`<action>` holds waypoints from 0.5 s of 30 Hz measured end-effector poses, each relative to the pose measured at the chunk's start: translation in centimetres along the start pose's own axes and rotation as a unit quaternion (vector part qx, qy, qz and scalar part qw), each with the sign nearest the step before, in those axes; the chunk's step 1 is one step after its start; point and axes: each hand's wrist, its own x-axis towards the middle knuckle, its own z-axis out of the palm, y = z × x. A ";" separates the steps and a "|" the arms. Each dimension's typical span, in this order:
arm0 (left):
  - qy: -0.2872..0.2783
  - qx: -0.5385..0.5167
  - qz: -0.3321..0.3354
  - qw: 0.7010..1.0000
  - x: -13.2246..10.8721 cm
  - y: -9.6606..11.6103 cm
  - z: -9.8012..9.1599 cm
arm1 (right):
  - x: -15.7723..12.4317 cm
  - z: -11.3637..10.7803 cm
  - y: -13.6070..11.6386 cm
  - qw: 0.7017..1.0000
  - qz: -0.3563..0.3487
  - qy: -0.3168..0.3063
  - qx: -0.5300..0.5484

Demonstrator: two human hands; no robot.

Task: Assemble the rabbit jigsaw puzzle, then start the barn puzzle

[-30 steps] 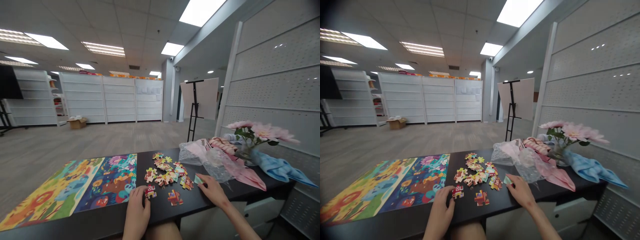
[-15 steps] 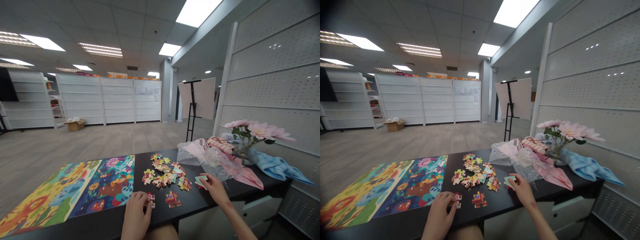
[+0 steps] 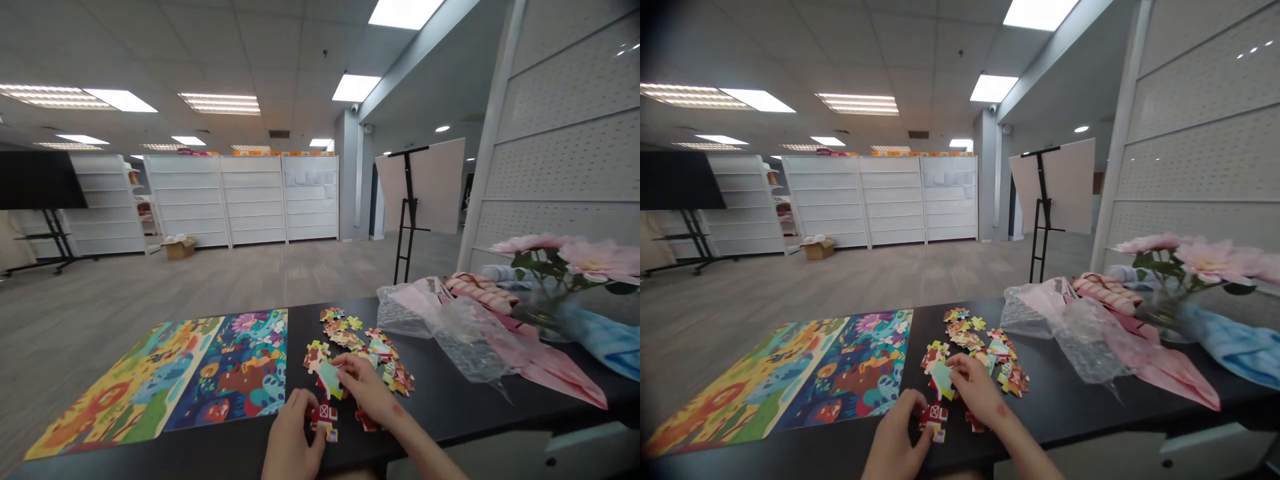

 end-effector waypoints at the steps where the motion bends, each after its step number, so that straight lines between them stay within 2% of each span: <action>1: 0.010 -0.002 -0.007 1.000 0.0 -0.1 0.1 | 0.6 0.2 0.0 1.000 -0.001 -0.016 -0.007; 7: 0.024 0.002 -0.009 1.000 -0.1 -1.7 1.1 | 2.5 -0.2 0.2 0.993 -0.005 -0.072 -0.092; 11: 0.002 0.010 0.065 0.998 -0.1 -3.2 1.9 | 2.6 -0.9 -0.3 0.983 -0.026 -0.073 -0.166; 13: -0.023 0.031 0.104 0.994 -0.2 -3.8 2.2 | 3.0 -1.7 -0.6 0.977 -0.036 -0.057 -0.200; 15: -0.044 0.058 0.111 0.991 -0.2 -4.2 2.5 | 3.5 -3.0 -0.7 0.972 -0.041 -0.042 -0.228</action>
